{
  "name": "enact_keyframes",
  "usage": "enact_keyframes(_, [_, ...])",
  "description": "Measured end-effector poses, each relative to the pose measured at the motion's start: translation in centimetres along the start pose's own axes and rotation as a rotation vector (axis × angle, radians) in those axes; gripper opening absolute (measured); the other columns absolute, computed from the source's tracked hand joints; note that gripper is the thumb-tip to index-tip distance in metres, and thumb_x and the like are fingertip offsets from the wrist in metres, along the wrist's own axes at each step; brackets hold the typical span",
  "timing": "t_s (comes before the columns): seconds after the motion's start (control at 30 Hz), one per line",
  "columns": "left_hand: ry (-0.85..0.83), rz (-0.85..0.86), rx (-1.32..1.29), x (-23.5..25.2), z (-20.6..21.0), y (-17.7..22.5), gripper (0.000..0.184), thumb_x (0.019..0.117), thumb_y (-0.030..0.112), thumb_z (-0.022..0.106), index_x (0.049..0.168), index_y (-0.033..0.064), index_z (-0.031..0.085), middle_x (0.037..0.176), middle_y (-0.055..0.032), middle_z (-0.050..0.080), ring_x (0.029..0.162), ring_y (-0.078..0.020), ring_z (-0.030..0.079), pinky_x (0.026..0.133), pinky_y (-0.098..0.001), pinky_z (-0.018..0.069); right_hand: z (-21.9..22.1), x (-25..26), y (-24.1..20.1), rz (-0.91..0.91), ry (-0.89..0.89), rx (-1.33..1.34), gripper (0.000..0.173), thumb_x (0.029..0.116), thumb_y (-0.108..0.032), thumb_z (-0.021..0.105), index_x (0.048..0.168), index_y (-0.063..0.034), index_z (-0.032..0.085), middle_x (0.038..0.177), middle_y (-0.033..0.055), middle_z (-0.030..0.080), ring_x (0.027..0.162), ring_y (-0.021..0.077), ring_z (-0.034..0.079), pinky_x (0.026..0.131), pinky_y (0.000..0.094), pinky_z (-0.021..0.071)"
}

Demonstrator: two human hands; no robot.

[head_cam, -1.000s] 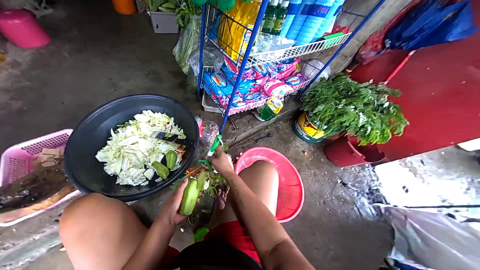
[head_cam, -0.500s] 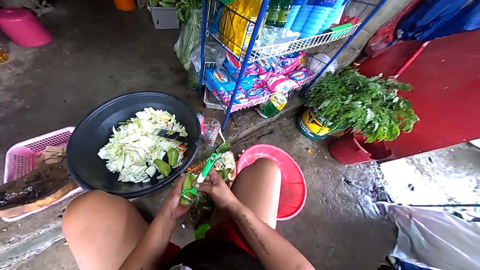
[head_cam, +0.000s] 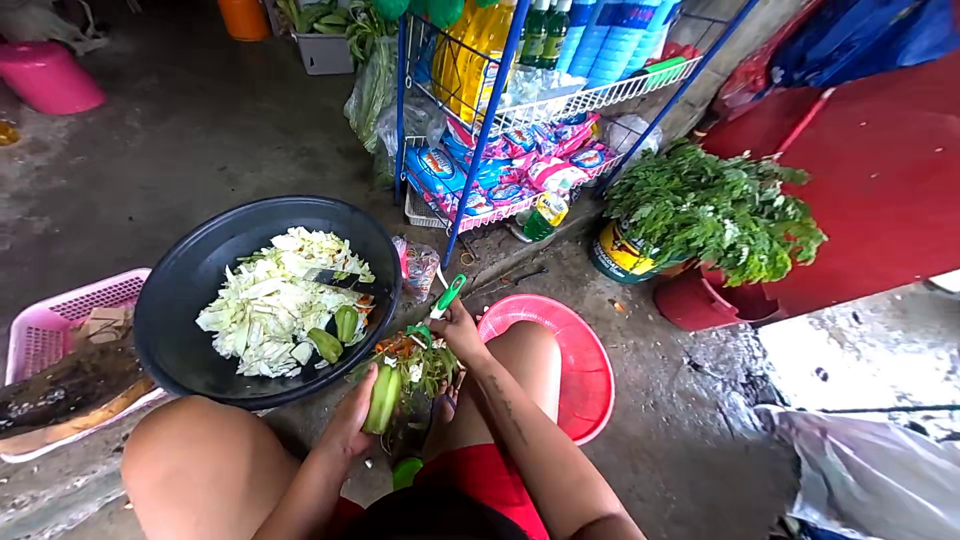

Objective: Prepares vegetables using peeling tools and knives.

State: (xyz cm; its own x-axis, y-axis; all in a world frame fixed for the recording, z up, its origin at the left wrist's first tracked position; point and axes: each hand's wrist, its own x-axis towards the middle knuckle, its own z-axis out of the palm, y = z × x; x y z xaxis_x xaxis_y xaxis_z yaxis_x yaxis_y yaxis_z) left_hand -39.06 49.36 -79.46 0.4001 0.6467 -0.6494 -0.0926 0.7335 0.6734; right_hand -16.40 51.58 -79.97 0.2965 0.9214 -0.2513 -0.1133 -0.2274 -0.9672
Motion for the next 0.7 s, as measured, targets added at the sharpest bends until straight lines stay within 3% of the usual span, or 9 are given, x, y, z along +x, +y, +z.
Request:
enact_keyframes(0.17, [0.091, 0.043, 0.042, 0.3, 0.2, 0.5, 0.059, 0.1127, 0.048, 0.025, 0.124, 0.0026, 0.06, 0.093, -0.0137, 0.071, 0.074, -0.0225, 0.07, 0.065, -0.0359, 0.0603, 3.0, -4.4, -1.8, 0.058, -0.266, 0.163, 0.045, 0.0947, 0.003, 0.064, 0.135, 0.0006, 0.042, 0.096, 0.0095, 0.069, 0.075, 0.014, 0.068, 0.07, 0.0298, 0.0591])
enact_keyframes(0.23, [0.067, 0.041, 0.06, 0.0, 0.2, 0.5, 0.057, 0.1129, 0.047, 0.028, 0.125, 0.0024, 0.06, 0.095, -0.0144, 0.07, 0.077, -0.0232, 0.07, 0.068, -0.0369, 0.0606, 2.5, -3.2, -0.9, 0.006, -0.165, 0.054, 0.05, 0.0939, 0.003, 0.065, 0.138, 0.0031, 0.041, 0.099, 0.0109, 0.068, 0.078, 0.0138, 0.068, 0.072, 0.0303, 0.0593])
enact_keyframes(0.3, [-0.005, 0.017, 0.02, -0.5, 0.2, 0.4, 0.058, 0.1129, 0.047, 0.026, 0.127, 0.0022, 0.059, 0.097, -0.0162, 0.071, 0.076, -0.0237, 0.071, 0.064, -0.0352, 0.0606, 0.8, -1.1, 0.1, -0.057, 0.019, -0.124, 0.061, 0.0931, 0.001, 0.067, 0.146, 0.007, 0.039, 0.11, 0.018, 0.069, 0.091, 0.0193, 0.071, 0.084, 0.0363, 0.0604])
enact_keyframes(0.4, [-0.148, -0.021, -0.165, -0.2, -0.7, 0.7, 0.066, 0.1122, 0.051, 0.018, 0.131, -0.0002, 0.056, 0.11, -0.0194, 0.071, 0.084, -0.0242, 0.073, 0.068, -0.0318, 0.062, 0.3, -0.8, -0.7, -0.102, 0.107, -0.008, 0.059, 0.0927, 0.003, 0.069, 0.144, 0.0053, 0.04, 0.109, 0.018, 0.069, 0.086, 0.0189, 0.072, 0.079, 0.0337, 0.062])
enact_keyframes(0.47, [-0.164, -0.05, -0.271, 0.5, -1.2, 0.5, 0.076, 0.1087, 0.06, 0.015, 0.13, 0.0006, 0.056, 0.11, -0.0184, 0.072, 0.087, -0.0225, 0.074, 0.07, -0.0297, 0.062, 1.6, -3.1, -1.7, -0.128, 0.005, 0.103, 0.05, 0.0935, 0.003, 0.068, 0.137, 0.0047, 0.043, 0.1, 0.0144, 0.07, 0.079, 0.017, 0.071, 0.072, 0.0312, 0.0615])
enact_keyframes(0.53, [-0.146, -0.045, -0.265, 1.0, -1.0, 0.6, 0.078, 0.1059, 0.066, 0.015, 0.122, 0.0037, 0.06, 0.097, -0.0144, 0.071, 0.078, -0.019, 0.071, 0.066, -0.0279, 0.0602, 3.1, -5.7, -2.1, -0.121, -0.158, 0.195, 0.044, 0.0935, 0.002, 0.066, 0.132, 0.0043, 0.045, 0.095, 0.0116, 0.071, 0.076, 0.0165, 0.07, 0.07, 0.0314, 0.0603])
enact_keyframes(0.6, [-0.146, 0.017, -0.254, 1.2, -1.1, 0.3, 0.066, 0.1092, 0.059, 0.022, 0.118, 0.0068, 0.062, 0.089, -0.0116, 0.07, 0.071, -0.0169, 0.069, 0.062, -0.0281, 0.059, 4.4, -7.7, -1.9, -0.08, -0.312, 0.217, 0.042, 0.0929, 0.001, 0.066, 0.13, 0.0042, 0.046, 0.096, 0.0107, 0.071, 0.077, 0.0163, 0.07, 0.071, 0.0321, 0.0604])
enact_keyframes(0.7, [-0.209, 0.075, -0.294, 1.3, -1.2, -0.1, 0.062, 0.1108, 0.053, 0.022, 0.117, 0.0071, 0.062, 0.088, -0.0105, 0.07, 0.069, -0.0155, 0.068, 0.06, -0.0274, 0.0589, 5.4, -8.8, -1.2, -0.017, -0.419, 0.21, 0.044, 0.0934, 0.001, 0.066, 0.131, 0.0023, 0.045, 0.097, 0.0096, 0.07, 0.076, 0.0143, 0.069, 0.07, 0.0296, 0.0596])
